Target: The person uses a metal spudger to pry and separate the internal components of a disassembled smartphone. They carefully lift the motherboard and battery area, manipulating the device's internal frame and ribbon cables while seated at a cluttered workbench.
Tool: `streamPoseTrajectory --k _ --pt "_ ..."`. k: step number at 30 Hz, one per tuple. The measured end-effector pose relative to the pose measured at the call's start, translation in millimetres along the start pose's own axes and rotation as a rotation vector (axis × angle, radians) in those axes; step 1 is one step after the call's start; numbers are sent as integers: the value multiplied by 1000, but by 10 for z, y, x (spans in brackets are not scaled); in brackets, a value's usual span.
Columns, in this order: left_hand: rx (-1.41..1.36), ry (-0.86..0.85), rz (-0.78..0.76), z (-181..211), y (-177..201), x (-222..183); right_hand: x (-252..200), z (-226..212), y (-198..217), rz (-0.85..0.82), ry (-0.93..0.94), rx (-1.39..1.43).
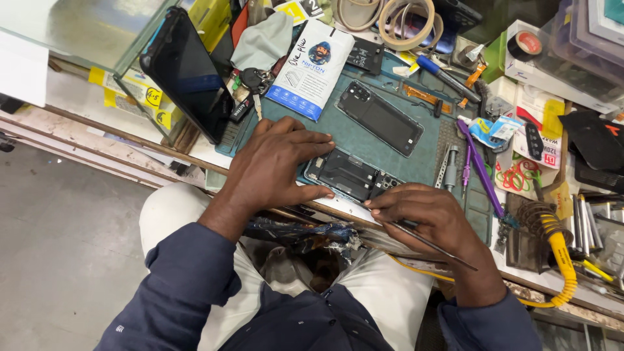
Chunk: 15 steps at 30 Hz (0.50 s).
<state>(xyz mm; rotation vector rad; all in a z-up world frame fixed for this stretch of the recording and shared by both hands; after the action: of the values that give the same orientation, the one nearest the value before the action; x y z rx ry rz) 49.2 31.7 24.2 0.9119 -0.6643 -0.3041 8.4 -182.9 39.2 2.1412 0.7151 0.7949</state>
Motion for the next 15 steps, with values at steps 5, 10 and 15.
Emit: streamPoseTrajectory --k 5,10,15 --pt "10 -15 3 4 4 10 -11 28 -24 25 -28 -13" --pt "6 -11 -2 -1 15 4 0 39 -28 18 14 21" --pt "8 -9 -12 -1 8 19 -26 55 -35 51 -5 -20"
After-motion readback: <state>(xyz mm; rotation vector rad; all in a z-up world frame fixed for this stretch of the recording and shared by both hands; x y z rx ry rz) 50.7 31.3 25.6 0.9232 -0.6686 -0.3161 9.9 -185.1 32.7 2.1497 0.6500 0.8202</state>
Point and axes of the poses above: each hand's wrist, its own x-axis towards the middle knuckle, its own y-axis out of the back of the hand, z = x × y, the point moved 7 cm from there along x, towards the middle knuckle, and after that the axes turned 3 degrees about -y, right-handed, at the moved point
